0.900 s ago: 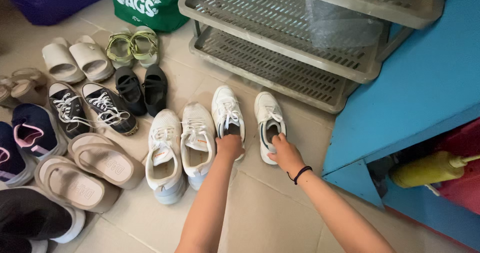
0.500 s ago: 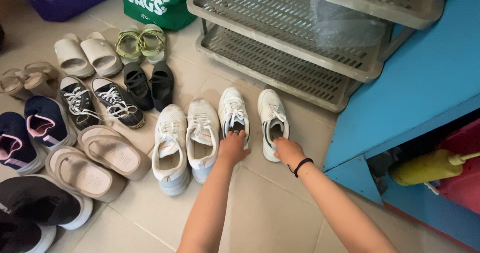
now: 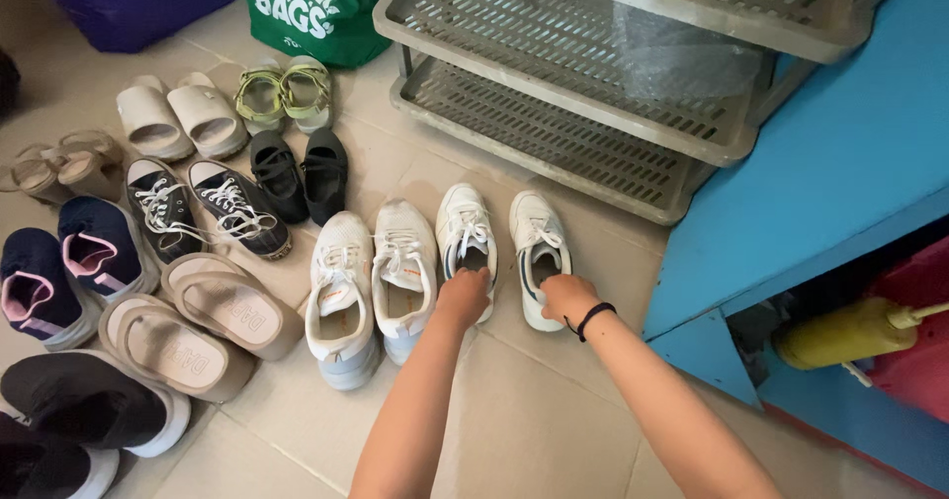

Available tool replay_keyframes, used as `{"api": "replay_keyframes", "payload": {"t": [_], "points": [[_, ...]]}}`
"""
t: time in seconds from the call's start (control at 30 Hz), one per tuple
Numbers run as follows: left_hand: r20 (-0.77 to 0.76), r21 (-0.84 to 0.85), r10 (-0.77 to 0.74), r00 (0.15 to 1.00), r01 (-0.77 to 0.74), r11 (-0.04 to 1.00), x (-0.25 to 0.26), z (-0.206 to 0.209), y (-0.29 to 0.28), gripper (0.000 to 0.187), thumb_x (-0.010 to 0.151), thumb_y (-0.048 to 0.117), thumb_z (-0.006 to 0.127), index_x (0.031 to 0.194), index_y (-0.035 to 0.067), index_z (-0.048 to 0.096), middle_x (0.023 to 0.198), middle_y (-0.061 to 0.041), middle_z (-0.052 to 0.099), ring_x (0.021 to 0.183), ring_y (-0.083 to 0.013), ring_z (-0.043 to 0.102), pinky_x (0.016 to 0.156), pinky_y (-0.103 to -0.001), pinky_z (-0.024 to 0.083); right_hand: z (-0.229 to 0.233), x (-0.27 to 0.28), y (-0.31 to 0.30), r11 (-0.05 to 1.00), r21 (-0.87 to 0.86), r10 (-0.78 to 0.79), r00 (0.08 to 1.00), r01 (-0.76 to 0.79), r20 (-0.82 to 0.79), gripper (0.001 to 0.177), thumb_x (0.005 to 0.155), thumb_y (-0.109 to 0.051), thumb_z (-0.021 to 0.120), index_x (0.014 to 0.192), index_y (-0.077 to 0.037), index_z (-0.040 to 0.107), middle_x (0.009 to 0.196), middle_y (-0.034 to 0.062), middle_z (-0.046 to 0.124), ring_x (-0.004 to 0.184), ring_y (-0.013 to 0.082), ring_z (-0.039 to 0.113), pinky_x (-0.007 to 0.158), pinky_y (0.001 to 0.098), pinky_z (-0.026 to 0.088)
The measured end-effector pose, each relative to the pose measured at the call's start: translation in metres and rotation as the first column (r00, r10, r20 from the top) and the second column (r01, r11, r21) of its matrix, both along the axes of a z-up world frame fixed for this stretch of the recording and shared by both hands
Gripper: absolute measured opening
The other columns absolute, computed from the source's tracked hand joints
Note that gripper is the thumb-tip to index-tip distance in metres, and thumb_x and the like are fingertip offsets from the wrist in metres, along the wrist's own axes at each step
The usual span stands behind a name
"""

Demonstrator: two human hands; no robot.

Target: The person picks up pairs of shoes from the floor and places them onto a plastic shoe rack. They handle several pairs of sneakers and sandals, arranging them in rows on the rack.

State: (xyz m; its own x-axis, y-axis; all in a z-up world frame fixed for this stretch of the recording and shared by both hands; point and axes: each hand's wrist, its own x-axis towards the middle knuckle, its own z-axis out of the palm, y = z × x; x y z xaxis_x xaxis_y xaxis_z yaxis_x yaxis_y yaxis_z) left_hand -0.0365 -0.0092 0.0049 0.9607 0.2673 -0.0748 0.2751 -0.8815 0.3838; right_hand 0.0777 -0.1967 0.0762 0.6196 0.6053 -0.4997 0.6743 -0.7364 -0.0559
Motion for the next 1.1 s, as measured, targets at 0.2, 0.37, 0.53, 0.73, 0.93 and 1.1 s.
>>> {"api": "replay_keyframes", "payload": {"t": [0.2, 0.37, 0.53, 0.73, 0.93, 1.1], "points": [[-0.219, -0.058, -0.053, 0.974, 0.042, 0.997, 0.008, 0.01, 0.004, 0.039, 0.071, 0.021, 0.086, 0.106, 0.01, 0.073, 0.109, -0.017, 0.073, 0.106, -0.0363, 0.07, 0.088, -0.048, 0.058, -0.001, 0.002, 0.019, 0.986, -0.157, 0.055, 0.998, -0.06, -0.035, 0.038, 0.079, -0.032, 0.079, 0.109, -0.008, 0.077, 0.112, 0.0146, 0.075, 0.105, 0.0314, 0.073, 0.091, 0.0419, 0.059], [-0.374, -0.079, -0.106, 0.921, 0.082, 0.993, 0.023, 0.029, 0.012, 0.049, 0.063, 0.028, 0.093, 0.105, 0.008, 0.078, 0.111, -0.015, 0.076, 0.105, -0.0347, 0.073, 0.087, -0.045, 0.06, 0.006, 0.017, 0.024, 0.971, -0.207, 0.104, 0.991, -0.119, -0.08, 0.037, 0.074, -0.027, 0.078, 0.105, -0.006, 0.079, 0.108, 0.0157, 0.076, 0.1, 0.0313, 0.074, 0.089, 0.0411, 0.06], [-0.392, -0.108, -0.116, 0.913, 0.08, 0.991, 0.041, 0.055, 0.015, 0.055, 0.061, 0.031, 0.096, 0.106, 0.005, 0.079, 0.113, -0.016, 0.074, 0.106, -0.0345, 0.072, 0.088, -0.045, 0.06, 0.015, 0.031, 0.022, 0.975, -0.203, 0.06, 0.99, -0.085, -0.127, 0.044, 0.066, -0.029, 0.084, 0.101, -0.002, 0.079, 0.105, 0.0184, 0.077, 0.097, 0.0319, 0.076, 0.088, 0.0398, 0.061], [-0.306, -0.174, -0.115, 0.945, 0.063, 0.983, 0.042, 0.084, 0.012, 0.057, 0.059, 0.026, 0.096, 0.107, 0.003, 0.075, 0.113, -0.019, 0.073, 0.108, -0.0362, 0.071, 0.089, -0.045, 0.059, 0.047, 0.029, 0.017, 0.987, -0.086, 0.12, 0.982, -0.133, -0.149, 0.06, 0.057, -0.033, 0.096, 0.101, 0.002, 0.076, 0.105, 0.0219, 0.074, 0.101, 0.0353, 0.073, 0.092, 0.0398, 0.058], [-0.231, -0.247, -0.135, 0.963, 0.076, 0.966, 0.028, 0.093, 0.014, 0.063, 0.061, 0.023, 0.095, 0.115, 0.003, 0.07, 0.119, -0.021, 0.07, 0.115, -0.0391, 0.066, 0.095, -0.047, 0.055, 0.051, 0.029, 0.006, 0.991, -0.018, 0.126, 0.98, -0.13, -0.151, 0.054, 0.056, -0.027, 0.095, 0.098, 0.0, 0.077, 0.104, 0.0235, 0.074, 0.101, 0.0365, 0.073, 0.092, 0.0411, 0.058], [-0.194, -0.397, -0.118, 0.974, 0.032, 0.917, -0.017, 0.137, 0.002, 0.068, 0.067, 0.019, 0.092, 0.126, 0.003, 0.062, 0.125, -0.022, 0.066, 0.12, -0.0404, 0.062, 0.098, -0.048, 0.051, 0.054, 0.01, -0.027, 0.987, 0.018, 0.163, 0.97, -0.163, -0.182, 0.052, 0.054, -0.026, 0.094, 0.096, -0.001, 0.076, 0.102, 0.024, 0.072, 0.099, 0.0377, 0.072, 0.091, 0.0425, 0.057]]}}
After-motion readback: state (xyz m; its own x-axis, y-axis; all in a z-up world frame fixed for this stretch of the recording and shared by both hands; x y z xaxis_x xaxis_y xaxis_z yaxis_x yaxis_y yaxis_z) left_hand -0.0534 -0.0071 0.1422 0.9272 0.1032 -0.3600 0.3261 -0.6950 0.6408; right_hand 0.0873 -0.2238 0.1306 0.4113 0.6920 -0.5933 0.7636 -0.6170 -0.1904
